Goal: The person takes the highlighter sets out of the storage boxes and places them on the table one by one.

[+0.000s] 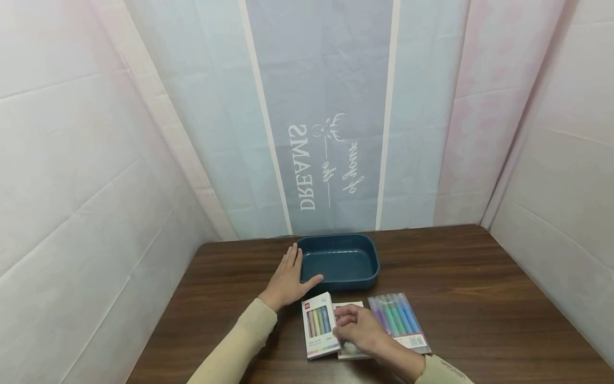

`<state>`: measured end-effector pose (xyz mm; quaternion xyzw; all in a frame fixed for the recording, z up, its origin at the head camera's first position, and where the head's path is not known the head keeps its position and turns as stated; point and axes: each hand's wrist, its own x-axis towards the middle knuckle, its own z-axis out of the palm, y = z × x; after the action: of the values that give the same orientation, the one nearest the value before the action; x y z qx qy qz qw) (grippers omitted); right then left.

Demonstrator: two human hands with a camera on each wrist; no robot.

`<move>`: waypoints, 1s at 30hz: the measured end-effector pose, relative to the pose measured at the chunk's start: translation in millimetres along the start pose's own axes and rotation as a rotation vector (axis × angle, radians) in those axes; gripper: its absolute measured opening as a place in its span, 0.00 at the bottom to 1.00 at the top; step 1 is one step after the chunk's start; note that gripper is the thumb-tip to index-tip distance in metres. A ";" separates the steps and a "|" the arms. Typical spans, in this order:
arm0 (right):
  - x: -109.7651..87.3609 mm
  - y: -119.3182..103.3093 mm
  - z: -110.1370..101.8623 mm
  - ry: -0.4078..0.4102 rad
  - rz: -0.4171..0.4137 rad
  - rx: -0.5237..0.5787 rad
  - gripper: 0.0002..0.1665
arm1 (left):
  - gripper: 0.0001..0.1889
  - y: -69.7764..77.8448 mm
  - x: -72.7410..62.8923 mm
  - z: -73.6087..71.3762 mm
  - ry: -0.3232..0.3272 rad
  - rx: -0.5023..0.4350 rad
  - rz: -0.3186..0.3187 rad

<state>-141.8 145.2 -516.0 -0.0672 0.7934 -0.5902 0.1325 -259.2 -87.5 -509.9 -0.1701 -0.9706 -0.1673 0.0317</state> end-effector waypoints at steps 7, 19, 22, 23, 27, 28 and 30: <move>1.5 1.2 2.1 0.003 -0.022 -0.015 0.25 | 0.59 -0.9 -0.4 -0.7 0.001 0.003 0.004; 0.4 -2.6 5.4 -0.014 -0.004 -0.022 0.24 | 0.59 -0.3 0.5 -1.7 -0.002 -0.002 0.001; 0.5 -2.8 5.5 -0.012 -0.007 -0.042 0.24 | 0.59 0.2 0.3 -2.5 -0.005 -0.002 0.000; 0.4 -2.9 5.4 -0.013 -0.004 -0.048 0.25 | 0.59 0.2 0.1 -2.6 -0.006 -0.001 0.000; -1.0 -2.8 4.7 -0.035 -0.019 -0.043 0.26 | 0.59 0.0 0.3 -2.1 -0.007 0.005 0.000; -1.4 -2.9 4.8 -0.043 -0.025 -0.037 0.26 | 0.59 -0.1 0.5 -1.8 -0.007 0.005 -0.001; -2.0 -2.2 4.6 -0.064 -0.041 -0.008 0.26 | 0.59 -0.2 0.9 -1.6 -0.006 0.005 -0.001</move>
<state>-138.6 140.8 -514.9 -0.1027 0.7896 -0.5873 0.1452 -260.1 -87.9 -508.4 -0.1701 -0.9712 -0.1646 0.0291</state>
